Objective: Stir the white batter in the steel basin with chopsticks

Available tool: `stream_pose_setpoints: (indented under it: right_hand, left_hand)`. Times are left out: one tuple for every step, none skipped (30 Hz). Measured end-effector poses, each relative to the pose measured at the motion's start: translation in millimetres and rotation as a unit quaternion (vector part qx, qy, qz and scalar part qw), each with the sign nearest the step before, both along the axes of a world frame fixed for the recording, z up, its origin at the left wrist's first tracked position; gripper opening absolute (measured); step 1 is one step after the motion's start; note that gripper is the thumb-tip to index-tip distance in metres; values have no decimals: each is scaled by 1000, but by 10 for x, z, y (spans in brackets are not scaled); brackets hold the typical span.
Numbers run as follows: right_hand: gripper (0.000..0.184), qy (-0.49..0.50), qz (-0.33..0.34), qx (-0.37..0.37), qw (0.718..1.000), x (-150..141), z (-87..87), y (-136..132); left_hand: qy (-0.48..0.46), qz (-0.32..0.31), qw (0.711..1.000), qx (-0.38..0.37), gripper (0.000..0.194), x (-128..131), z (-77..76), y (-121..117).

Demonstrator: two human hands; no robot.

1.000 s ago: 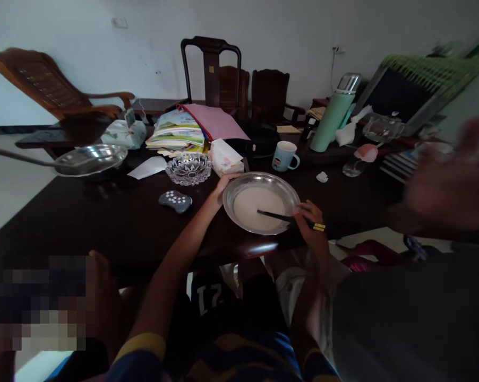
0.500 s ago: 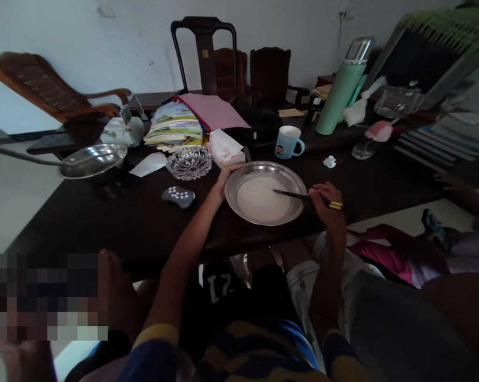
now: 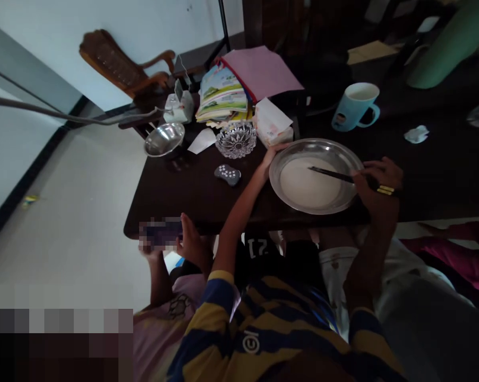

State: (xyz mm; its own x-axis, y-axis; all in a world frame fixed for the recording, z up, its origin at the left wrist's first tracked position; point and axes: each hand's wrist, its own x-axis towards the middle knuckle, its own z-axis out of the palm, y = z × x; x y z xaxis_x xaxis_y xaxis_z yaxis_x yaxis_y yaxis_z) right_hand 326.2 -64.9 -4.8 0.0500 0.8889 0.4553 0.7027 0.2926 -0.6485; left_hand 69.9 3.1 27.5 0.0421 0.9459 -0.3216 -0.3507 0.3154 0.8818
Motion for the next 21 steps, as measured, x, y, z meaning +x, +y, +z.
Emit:
stream_pose_setpoints:
  right_hand:
    - [23,-4,-14,-2,1000,89,-6,-50]
    - [23,-7,-29,1,1000,174,-11,-120]
    - [23,-11,-37,4,999,242,-16,-203]
    - [22,-9,-54,18,998,287,-22,-290]
    - [23,-15,-54,25,998,302,-27,-373]
    - [25,-18,-40,33,998,288,-33,-442]
    - [23,-20,-18,37,999,249,-38,-490]
    - [20,-22,5,42,999,191,-41,-511]
    - [19,-28,31,44,998,124,-42,-501]
    - [19,-35,54,45,997,59,-41,-460]
    - [18,-39,71,44,996,4,-38,-393]
    - [18,-40,82,50,995,-33,-33,-304]
    - [18,-40,87,56,994,-47,-28,-204]
    - [18,-40,89,61,993,-36,-22,-102]
    - [17,-41,88,63,993,0,-14,-9]
    - [17,-43,86,61,993,58,-5,66]
    - [18,-46,83,55,994,133,8,116]
    - [19,-47,79,48,995,218,22,134]
    - [20,-48,73,41,995,306,39,119]
    - [21,-48,66,35,996,387,55,73]
    - [21,-48,59,32,997,454,71,-1]
  left_hand:
    - [-19,-16,1000,0,39,-11,-55,34]
    - [-35,-26,999,1,38,-19,-103,68]
    - [-44,-28,999,4,38,-24,-136,99]
    - [-46,-28,999,5,37,-26,-151,124]
    - [-44,-27,999,3,37,-24,-146,143]
    - [-42,-26,999,-1,36,-15,-122,153]
    - [-40,-22,999,-10,35,2,-84,157]
    - [-38,-10,999,-27,33,29,-38,155]
    - [-38,9,998,-47,32,66,9,152]
    - [-41,32,997,-63,33,109,51,149]
    - [-46,57,995,-70,35,152,84,150]
    - [-53,79,993,-68,36,188,106,155]
    - [-62,92,992,-60,37,212,118,167]
    - [-71,94,992,-49,37,217,122,185]
    - [-77,85,993,-39,36,204,122,210]
    - [-75,70,994,-31,34,175,125,244]
    - [-67,45,997,-19,33,136,134,290]
    - [-50,15,999,0,34,98,154,351]
    - [-24,-20,999,30,37,72,190,426]
    - [5,-54,996,66,41,72,243,511]
    - [27,-84,991,100,48,108,313,596]
